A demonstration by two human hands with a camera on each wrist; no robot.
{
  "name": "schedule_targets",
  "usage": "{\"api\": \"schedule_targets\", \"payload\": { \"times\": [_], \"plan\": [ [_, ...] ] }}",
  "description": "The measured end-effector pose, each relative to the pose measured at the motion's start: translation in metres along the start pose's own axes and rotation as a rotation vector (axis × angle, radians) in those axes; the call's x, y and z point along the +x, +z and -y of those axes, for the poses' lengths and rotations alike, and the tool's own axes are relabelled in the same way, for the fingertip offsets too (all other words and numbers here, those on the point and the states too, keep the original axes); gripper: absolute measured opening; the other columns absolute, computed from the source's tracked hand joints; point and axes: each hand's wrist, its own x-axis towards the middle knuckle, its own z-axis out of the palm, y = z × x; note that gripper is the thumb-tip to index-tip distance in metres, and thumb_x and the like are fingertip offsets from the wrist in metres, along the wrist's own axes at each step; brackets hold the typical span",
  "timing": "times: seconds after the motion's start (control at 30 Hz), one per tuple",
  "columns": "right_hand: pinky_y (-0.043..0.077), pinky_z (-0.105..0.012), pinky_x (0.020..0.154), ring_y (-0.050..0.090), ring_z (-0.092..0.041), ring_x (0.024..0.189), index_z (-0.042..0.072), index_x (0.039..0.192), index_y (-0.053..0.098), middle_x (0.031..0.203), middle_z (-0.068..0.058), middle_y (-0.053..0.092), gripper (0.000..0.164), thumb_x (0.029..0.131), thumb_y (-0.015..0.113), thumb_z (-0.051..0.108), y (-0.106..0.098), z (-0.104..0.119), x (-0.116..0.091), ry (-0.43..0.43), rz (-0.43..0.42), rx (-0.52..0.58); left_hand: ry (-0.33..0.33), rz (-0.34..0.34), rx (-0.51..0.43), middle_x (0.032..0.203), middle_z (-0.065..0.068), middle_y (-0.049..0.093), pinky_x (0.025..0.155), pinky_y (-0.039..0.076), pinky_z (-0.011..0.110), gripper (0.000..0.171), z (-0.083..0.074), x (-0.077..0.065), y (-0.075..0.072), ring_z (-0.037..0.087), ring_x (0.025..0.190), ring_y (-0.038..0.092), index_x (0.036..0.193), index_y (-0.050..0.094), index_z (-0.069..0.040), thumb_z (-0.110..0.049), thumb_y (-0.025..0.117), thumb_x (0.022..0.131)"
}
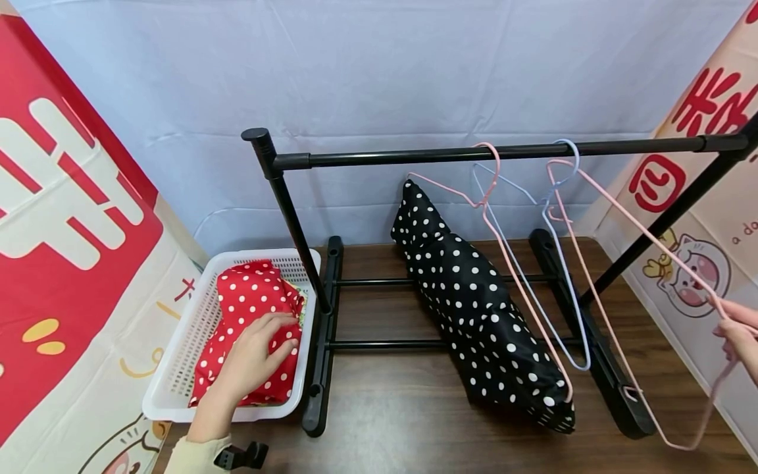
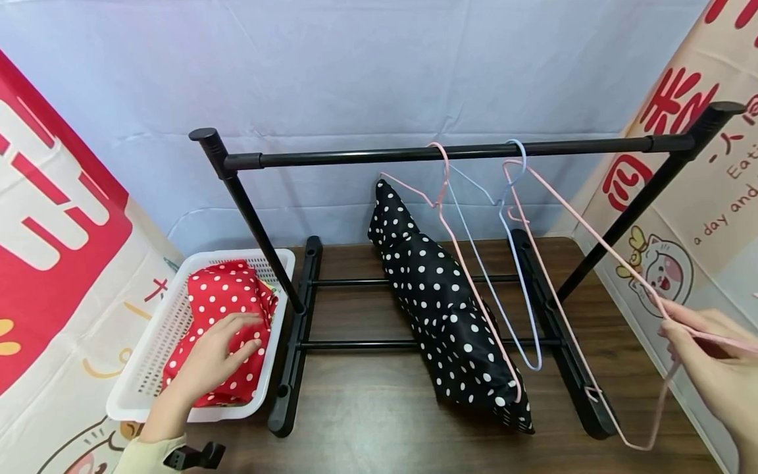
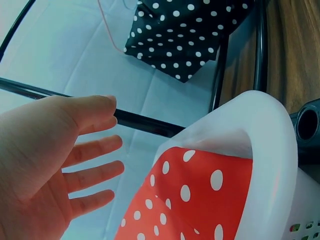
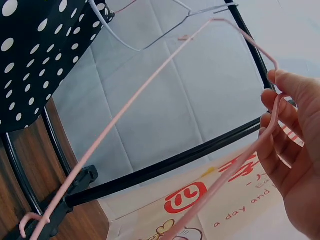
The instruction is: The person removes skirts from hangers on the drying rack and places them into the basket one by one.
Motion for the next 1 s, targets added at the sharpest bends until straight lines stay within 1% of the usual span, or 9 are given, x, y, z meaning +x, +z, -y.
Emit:
{"api": "schedule_targets", "payload": {
  "times": [0.07,0.13,0.2,0.27,0.37,0.43,0.63,0.83,1.0],
  "plan": [
    [0.029,-0.022,0.031,0.04,-0.003,0.04,-0.007,0.132,0.043,0.065,0.018,0.052,0.04,0.092,0.041,-0.007,0.011,0.032,-0.001,-0.055,-0.028,-0.094,0.004,-0.006,-0.007,0.12,0.002,0.056,0.078,0.053,0.046,0.054,-0.001,0.0,0.0,0.022,0.108,0.054,0.118,0.059,-0.017,-0.025,0.081,0.069],
    [0.029,-0.018,0.032,0.041,0.002,0.042,-0.004,0.13,0.048,0.069,0.025,0.052,0.039,0.091,0.043,-0.008,0.029,0.086,-0.004,-0.1,-0.053,-0.12,0.007,-0.012,-0.01,0.12,0.002,0.057,0.078,0.053,0.046,0.053,-0.002,0.001,0.0,0.022,0.108,0.054,0.117,0.059,-0.018,-0.025,0.08,0.069],
    [0.031,-0.014,0.034,0.041,0.007,0.044,0.005,0.127,0.055,0.07,0.031,0.05,0.04,0.089,0.046,-0.008,0.049,0.146,-0.006,-0.129,-0.097,-0.152,0.014,-0.023,-0.013,0.119,0.003,0.057,0.078,0.053,0.046,0.051,-0.004,0.002,0.001,0.022,0.107,0.054,0.117,0.06,-0.018,-0.024,0.08,0.07],
    [0.029,-0.012,0.035,0.04,0.01,0.045,0.014,0.124,0.059,0.071,0.033,0.049,0.046,0.087,0.047,-0.011,0.067,0.2,-0.009,-0.157,-0.112,-0.125,0.018,-0.037,-0.013,0.117,0.002,0.058,0.079,0.053,0.046,0.049,-0.005,0.003,0.001,0.021,0.106,0.055,0.116,0.06,-0.018,-0.024,0.079,0.071],
    [0.029,-0.009,0.036,0.039,0.014,0.047,0.025,0.117,0.063,0.067,0.032,0.048,0.051,0.085,0.049,-0.012,0.085,0.249,-0.008,-0.188,-0.152,-0.136,0.022,-0.064,-0.02,0.115,0.002,0.059,0.078,0.053,0.045,0.047,-0.006,0.004,0.003,0.02,0.103,0.056,0.115,0.061,-0.017,-0.022,0.078,0.072],
    [0.027,-0.01,0.035,0.038,0.015,0.047,0.027,0.116,0.063,0.065,0.031,0.046,0.053,0.084,0.051,-0.013,0.09,0.266,-0.005,-0.228,-0.148,-0.172,0.016,-0.083,-0.024,0.113,0.001,0.059,0.078,0.053,0.044,0.045,-0.007,0.006,0.005,0.019,0.101,0.056,0.113,0.061,-0.018,-0.022,0.078,0.072],
    [0.023,-0.015,0.031,0.033,0.013,0.046,0.007,0.112,0.066,0.064,0.029,0.042,0.039,0.079,0.059,-0.012,0.095,0.28,0.007,-0.332,-0.174,-0.267,-0.005,-0.144,-0.061,0.11,0.002,0.061,0.075,0.054,0.044,0.039,-0.009,0.009,0.008,0.019,0.097,0.058,0.11,0.062,-0.016,-0.019,0.077,0.074],
    [0.023,-0.014,0.034,0.033,0.012,0.051,0.015,0.111,0.066,0.07,0.027,0.045,0.042,0.08,0.058,-0.012,0.101,0.282,0.018,-0.377,-0.162,-0.278,-0.025,-0.178,-0.11,0.11,0.004,0.061,0.075,0.054,0.045,0.036,-0.009,0.013,0.012,0.025,0.097,0.059,0.11,0.062,-0.015,-0.017,0.075,0.076],
    [0.023,-0.015,0.036,0.03,0.011,0.05,0.035,0.108,0.059,0.069,0.026,0.041,0.048,0.083,0.058,-0.007,0.106,0.289,0.028,-0.396,-0.14,-0.34,-0.022,-0.201,-0.14,0.11,0.003,0.061,0.074,0.054,0.043,0.034,-0.01,0.016,0.015,0.024,0.097,0.059,0.109,0.062,-0.016,-0.017,0.073,0.078]
  ]
}}
